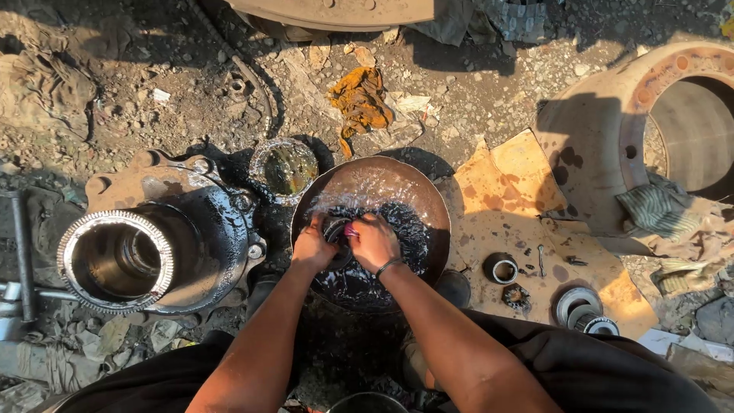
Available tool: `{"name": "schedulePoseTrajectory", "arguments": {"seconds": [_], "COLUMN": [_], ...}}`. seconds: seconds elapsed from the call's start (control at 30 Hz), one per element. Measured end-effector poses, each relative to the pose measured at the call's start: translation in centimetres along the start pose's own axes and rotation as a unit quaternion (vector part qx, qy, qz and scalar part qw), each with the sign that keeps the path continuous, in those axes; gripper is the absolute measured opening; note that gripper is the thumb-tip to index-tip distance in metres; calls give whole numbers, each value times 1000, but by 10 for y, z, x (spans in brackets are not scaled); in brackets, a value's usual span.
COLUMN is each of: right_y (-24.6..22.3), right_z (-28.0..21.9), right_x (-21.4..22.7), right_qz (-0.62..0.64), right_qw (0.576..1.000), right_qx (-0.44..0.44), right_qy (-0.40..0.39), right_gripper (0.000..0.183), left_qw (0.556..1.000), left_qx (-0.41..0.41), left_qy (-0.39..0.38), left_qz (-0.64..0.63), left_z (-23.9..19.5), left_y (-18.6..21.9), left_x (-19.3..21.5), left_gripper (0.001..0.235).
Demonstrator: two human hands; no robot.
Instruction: The person scrubs a cylindrical metal bearing with a rag in a shallow pan of dark liquid, repeatedly dipping and wiping the bearing to remove grime. The person rotates the bearing and scrubs both the outer and inner surfaces before lifting it to inspect the cleaned areas.
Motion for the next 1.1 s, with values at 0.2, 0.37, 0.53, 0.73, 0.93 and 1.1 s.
{"name": "schedulePoseTrajectory", "arguments": {"seconds": [0.2,0.37,0.53,0.73,0.93,1.1], "right_y": [14,10,0,59,85,75], "right_z": [18,13,-2,-1,-33,-14], "right_x": [-3,-5,-9,-42,-87,-5], "right_qz": [97,54,85,127,221,-103], "right_qw": [993,998,994,984,892,961], "right_qx": [-55,4,45,-121,-342,-252], "right_qy": [21,17,54,6,-197,-39], "right_gripper": [30,22,35,26,34,58], "left_qw": [998,999,997,995,990,980], "left_qx": [-38,-34,-49,-10,-6,17], "left_qy": [44,36,63,67,67,73], "left_qz": [-9,-1,-14,-79,-125,-183], "left_z": [-1,7,-3,0,-2,-5], "left_y": [6,-1,0,-10,-16,-24], "left_x": [4,2,-1,6,10,9], "left_gripper": [96,93,96,89,90,92]}}
Point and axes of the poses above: each hand's wrist, its own z-axis towards the middle knuckle, its own x-axis out of the back of the hand, y = z × x, the point moved 10 cm from there along z, towards the middle knuckle, and after that the axes turned 6 degrees about z, right-handed, at the moved point
